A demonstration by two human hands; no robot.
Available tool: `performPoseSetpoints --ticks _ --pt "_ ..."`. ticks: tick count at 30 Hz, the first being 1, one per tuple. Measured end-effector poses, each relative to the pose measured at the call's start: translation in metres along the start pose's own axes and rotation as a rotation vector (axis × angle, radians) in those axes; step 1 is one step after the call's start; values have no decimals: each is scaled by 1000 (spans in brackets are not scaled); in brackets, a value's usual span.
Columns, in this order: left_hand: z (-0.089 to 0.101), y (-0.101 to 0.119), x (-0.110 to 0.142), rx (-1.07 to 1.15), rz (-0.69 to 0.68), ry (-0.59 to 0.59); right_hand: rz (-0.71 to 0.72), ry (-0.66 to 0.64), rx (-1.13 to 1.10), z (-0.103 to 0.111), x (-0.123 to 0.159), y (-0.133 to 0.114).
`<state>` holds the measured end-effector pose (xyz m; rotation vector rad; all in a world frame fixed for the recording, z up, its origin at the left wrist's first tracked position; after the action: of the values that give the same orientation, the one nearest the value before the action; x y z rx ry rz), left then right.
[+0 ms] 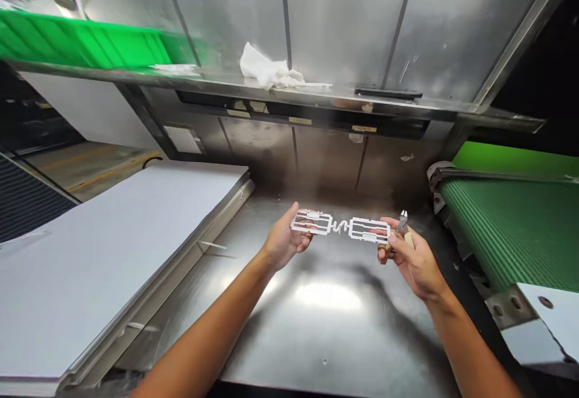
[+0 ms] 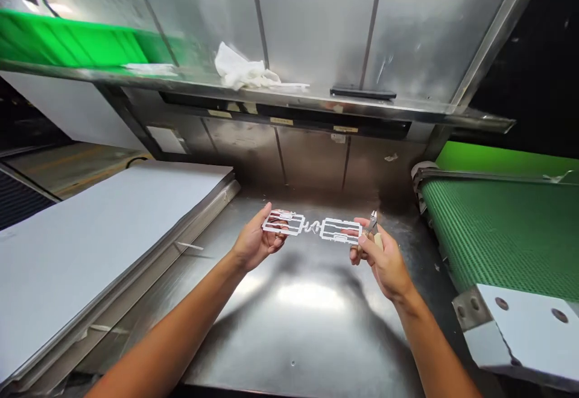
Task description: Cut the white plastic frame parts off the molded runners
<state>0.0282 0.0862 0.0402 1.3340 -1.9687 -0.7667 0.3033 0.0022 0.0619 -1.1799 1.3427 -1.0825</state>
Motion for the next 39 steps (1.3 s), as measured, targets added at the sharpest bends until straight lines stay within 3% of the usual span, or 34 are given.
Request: performPoseSetpoints --ticks 5,11,15,20,26,30,35,39 --pt "30 -18 -2 -60 31 37 -41 69 93 10 5 39" --pt "42 -26 2 -144 -16 64 18 142 396 16 21 42" --pt "37 -29 3 -158 -22 61 -60 139 300 21 19 51" --pt "23 -24 10 -209 -72 -61 -152 148 96 26 10 58" --pt "18 -19 14 -128 -135 -137 -78 149 46 28 6 52" --pt "21 -20 12 -61 -189 -154 -18 149 49 23 8 47" --pt "19 -18 12 53 -257 -182 -61 235 93 18 10 43" --pt "14 -16 17 108 -251 -166 -16 321 311 21 18 38"
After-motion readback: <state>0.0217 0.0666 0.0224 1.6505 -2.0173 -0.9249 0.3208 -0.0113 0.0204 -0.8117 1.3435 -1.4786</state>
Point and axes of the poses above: each hand's wrist, its own x-axis away from the middle knuckle, its own z-axis out of the back of the hand, y = z × x, the point moved 6 cm from there along -x, towards the middle knuckle, and after that the axes turned 7 degrees about x, right-handed, at the moved point
